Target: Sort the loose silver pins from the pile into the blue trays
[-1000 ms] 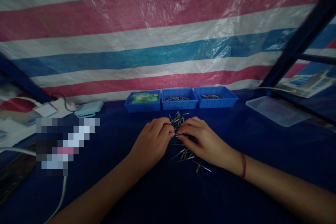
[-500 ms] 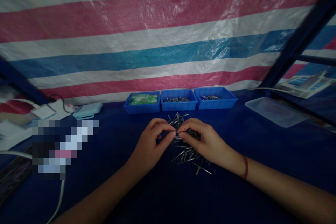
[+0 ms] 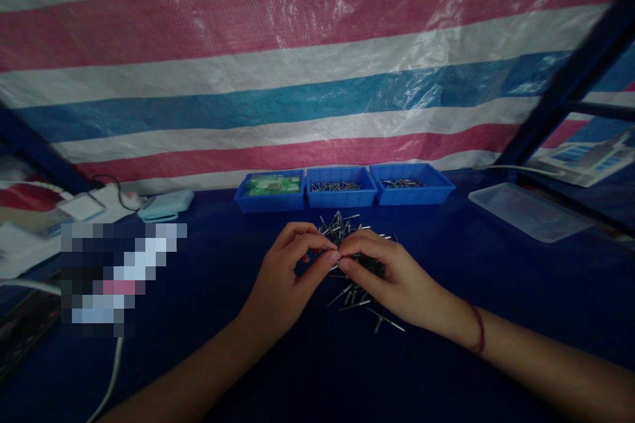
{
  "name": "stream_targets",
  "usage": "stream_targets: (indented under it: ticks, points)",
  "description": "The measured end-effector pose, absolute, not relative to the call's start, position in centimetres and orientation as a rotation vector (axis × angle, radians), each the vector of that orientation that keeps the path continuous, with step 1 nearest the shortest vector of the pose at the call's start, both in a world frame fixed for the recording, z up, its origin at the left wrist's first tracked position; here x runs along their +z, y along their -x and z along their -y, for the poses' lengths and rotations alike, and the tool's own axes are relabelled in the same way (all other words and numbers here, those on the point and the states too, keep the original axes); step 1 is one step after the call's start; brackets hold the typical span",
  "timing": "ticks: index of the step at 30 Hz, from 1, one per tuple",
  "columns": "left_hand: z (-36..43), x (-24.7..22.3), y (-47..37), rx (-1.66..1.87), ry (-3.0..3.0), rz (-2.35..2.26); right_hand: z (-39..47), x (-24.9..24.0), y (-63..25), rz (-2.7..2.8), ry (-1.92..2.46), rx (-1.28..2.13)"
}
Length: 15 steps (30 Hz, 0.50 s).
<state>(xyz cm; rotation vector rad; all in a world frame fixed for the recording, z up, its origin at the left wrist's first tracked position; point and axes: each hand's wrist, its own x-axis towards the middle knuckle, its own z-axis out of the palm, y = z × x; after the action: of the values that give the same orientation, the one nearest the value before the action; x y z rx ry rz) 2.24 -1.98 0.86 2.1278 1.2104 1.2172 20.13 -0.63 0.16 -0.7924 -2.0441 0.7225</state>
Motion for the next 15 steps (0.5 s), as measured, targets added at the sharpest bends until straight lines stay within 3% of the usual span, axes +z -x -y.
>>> stream_targets:
  ticks: [15]
  points:
    - [1.76, 0.77, -2.14, 1.171, -2.157, -1.260, 0.61, 0.20, -20.37, 1.938, 0.908, 0.677]
